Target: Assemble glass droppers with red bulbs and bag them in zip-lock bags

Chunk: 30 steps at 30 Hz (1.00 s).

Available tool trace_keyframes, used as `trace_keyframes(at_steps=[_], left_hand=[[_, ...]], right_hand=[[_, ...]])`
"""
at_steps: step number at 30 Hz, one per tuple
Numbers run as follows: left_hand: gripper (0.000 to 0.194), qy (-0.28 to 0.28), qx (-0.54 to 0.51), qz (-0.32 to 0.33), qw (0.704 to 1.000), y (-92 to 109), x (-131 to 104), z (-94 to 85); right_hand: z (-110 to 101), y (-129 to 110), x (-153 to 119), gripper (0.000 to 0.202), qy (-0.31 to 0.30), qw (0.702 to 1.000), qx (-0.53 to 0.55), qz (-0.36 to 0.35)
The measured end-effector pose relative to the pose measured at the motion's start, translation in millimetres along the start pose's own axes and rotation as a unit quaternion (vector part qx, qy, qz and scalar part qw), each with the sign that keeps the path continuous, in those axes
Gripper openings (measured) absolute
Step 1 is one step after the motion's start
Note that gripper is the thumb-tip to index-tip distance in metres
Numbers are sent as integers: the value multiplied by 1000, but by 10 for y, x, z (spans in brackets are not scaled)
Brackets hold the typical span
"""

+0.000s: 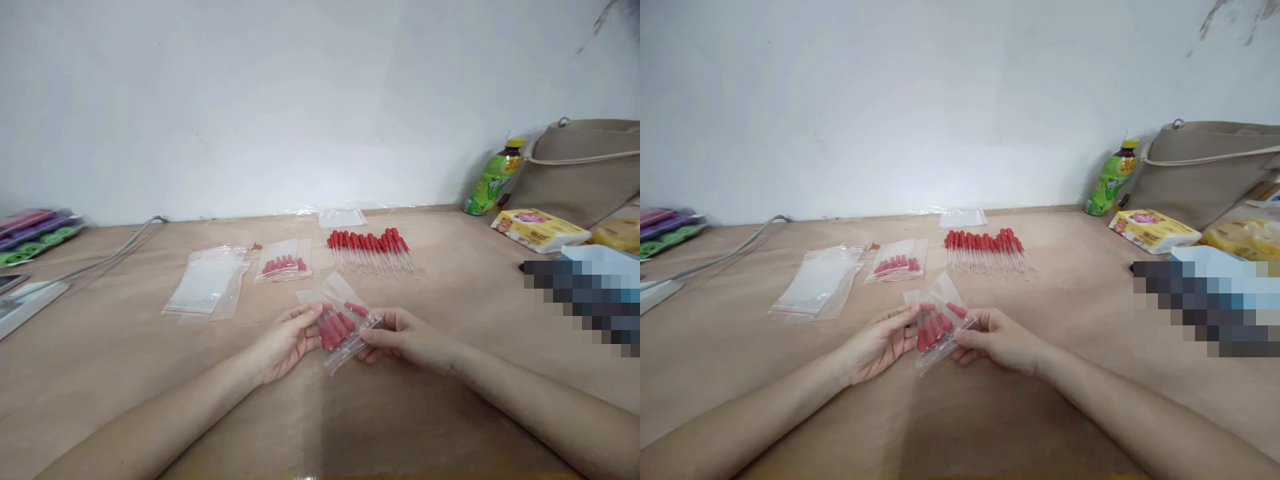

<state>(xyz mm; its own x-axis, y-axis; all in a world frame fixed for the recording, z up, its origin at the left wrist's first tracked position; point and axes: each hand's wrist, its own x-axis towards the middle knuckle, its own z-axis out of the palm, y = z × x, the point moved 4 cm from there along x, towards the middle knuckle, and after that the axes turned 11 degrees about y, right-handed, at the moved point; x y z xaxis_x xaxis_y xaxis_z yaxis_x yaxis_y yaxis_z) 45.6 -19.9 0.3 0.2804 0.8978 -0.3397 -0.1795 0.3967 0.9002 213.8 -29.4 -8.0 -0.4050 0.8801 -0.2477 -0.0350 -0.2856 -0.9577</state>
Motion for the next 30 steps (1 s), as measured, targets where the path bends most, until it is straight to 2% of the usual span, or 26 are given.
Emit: trace_keyframes(at_steps=[2,3,5,7,9,10,13,14,16,19,22,24,26,30], left_hand=[[17,47,-10,16,999,8,-1,-41],[18,57,-6,23,998,17,-15,-54],[23,59,15,29,998,47,-65,-70],[25,50,52,35,997,117,-122,-87],[26,47,103,60,992,259,-142,-125],[27,50,129,82,987,361,-125,-157],[26,92,152,149,973,759,66,-296],[24,107,149,150,971,887,173,-348],[24,110,148,110,977,1082,425,-433],[29,89,187,59,976,1248,770,-527],[36,88,273,39,957,1280,985,-610],[42,111,378,42,918,1281,1062,-656],[47,159,479,54,862,1309,1095,-699],[56,238,579,88,775,1414,1030,-829]], right_hand=[[-56,-21,-5,27,49,984,-150,-87],[-108,-49,-9,28,85,960,-226,-144],[-205,-113,-28,25,136,884,-359,-268],[-280,-141,-46,21,142,800,-454,-365],[-358,-135,-42,27,138,745,-515,-402],[-397,-128,-32,32,139,731,-534,-402],[-469,-108,3,38,133,723,-560,-381],[-477,-104,11,38,130,725,-562,-377],[-482,-99,21,38,127,726,-562,-376],[-482,-98,25,38,128,727,-558,-379],[-476,-107,21,38,125,730,-555,-380],[-471,-116,17,38,124,731,-554,-379],[-467,-124,15,38,126,732,-555,-376],[-460,-130,13,39,123,731,-561,-369]])
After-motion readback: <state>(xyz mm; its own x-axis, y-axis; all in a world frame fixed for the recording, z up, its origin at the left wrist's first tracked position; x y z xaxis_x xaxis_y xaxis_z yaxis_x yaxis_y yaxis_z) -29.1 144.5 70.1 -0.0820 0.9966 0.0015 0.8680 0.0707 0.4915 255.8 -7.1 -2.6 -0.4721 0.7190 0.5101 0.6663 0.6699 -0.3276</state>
